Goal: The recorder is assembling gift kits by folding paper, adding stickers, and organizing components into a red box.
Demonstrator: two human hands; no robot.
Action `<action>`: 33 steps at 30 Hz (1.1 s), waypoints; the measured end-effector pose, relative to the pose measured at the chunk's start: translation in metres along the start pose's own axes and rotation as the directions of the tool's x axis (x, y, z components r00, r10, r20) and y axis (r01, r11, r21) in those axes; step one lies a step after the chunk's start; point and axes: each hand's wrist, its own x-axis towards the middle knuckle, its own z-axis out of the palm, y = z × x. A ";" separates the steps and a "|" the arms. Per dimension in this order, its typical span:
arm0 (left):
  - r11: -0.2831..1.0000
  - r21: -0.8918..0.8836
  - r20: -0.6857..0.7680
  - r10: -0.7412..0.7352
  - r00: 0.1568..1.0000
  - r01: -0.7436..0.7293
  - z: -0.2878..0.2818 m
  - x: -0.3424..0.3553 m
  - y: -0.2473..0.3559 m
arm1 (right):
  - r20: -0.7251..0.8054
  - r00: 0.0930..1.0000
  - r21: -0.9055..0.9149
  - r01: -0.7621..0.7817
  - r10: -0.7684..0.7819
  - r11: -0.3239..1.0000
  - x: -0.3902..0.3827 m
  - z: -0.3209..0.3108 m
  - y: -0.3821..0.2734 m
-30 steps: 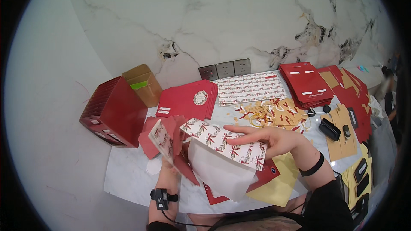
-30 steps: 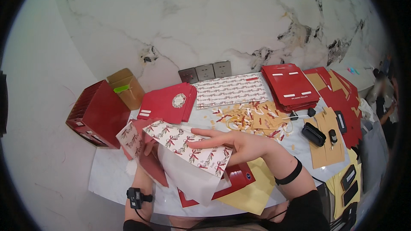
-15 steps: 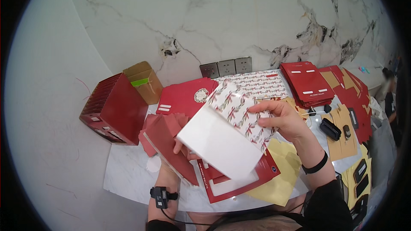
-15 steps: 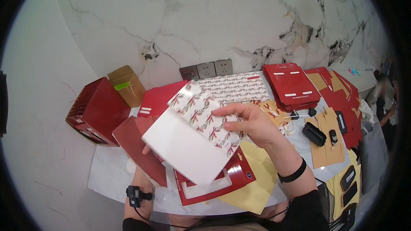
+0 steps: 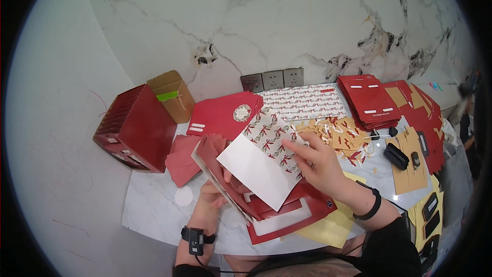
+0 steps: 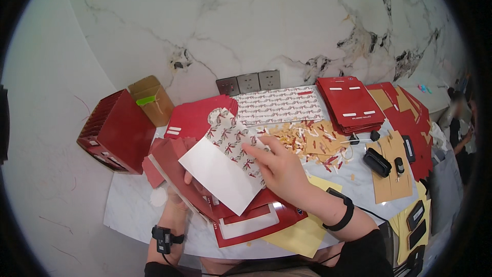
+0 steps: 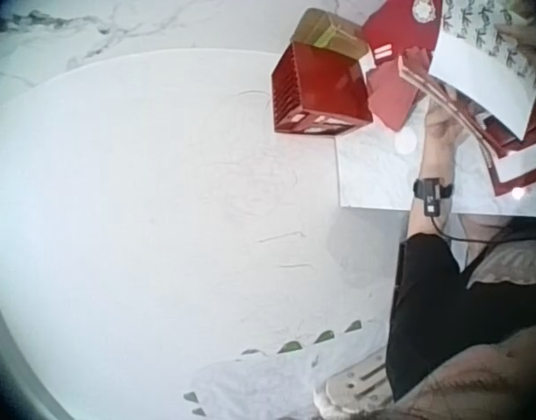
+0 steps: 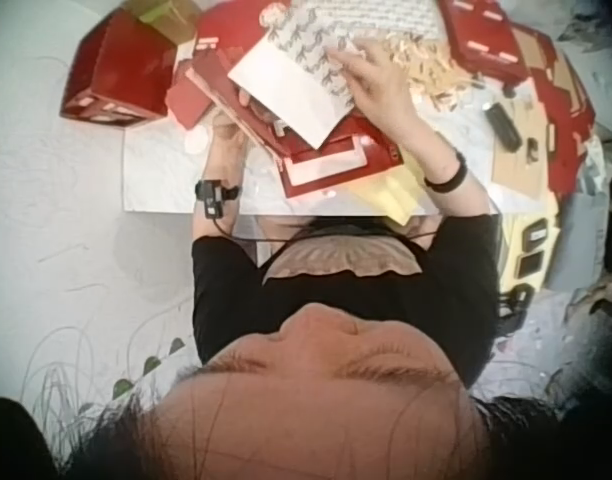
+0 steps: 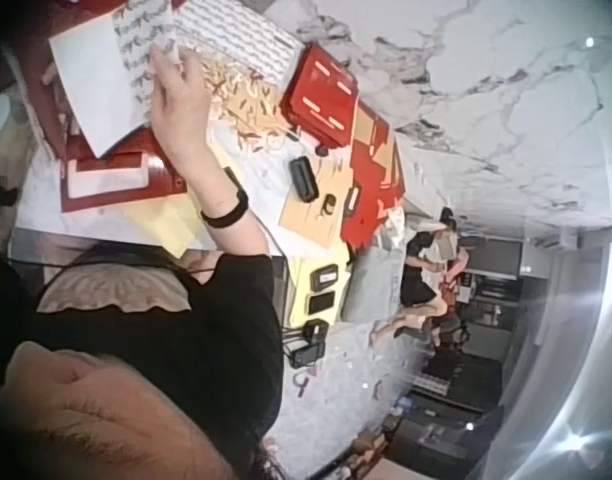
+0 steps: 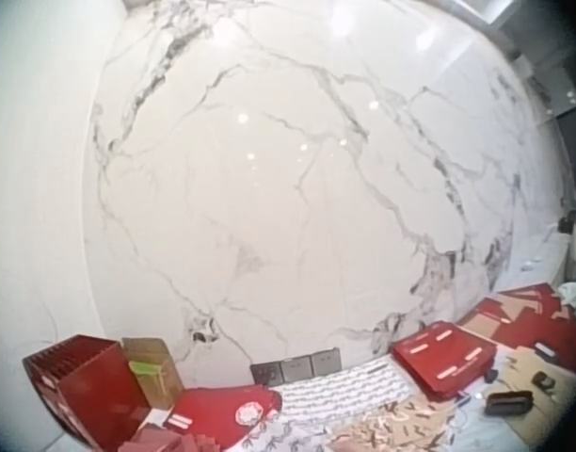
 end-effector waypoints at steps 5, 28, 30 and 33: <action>0.992 -0.105 0.193 -0.051 0.980 0.072 -0.008 0.003 -0.001 | 0.063 0.993 -0.174 0.107 -0.097 0.979 -0.012 0.010 -0.020; 0.958 0.200 -0.206 -0.164 0.965 0.205 0.012 -0.001 -0.029 | 0.544 0.787 0.791 -0.596 0.290 0.134 -0.022 0.043 -0.005; 0.951 0.216 -0.227 -0.170 0.959 0.219 0.009 -0.004 -0.033 | 0.532 0.794 0.794 -0.588 0.294 0.151 -0.025 0.046 -0.008; 0.930 0.242 -0.203 -0.231 0.952 0.277 0.010 -0.001 -0.036 | 0.483 0.829 0.794 -0.550 0.283 0.257 -0.029 0.051 -0.003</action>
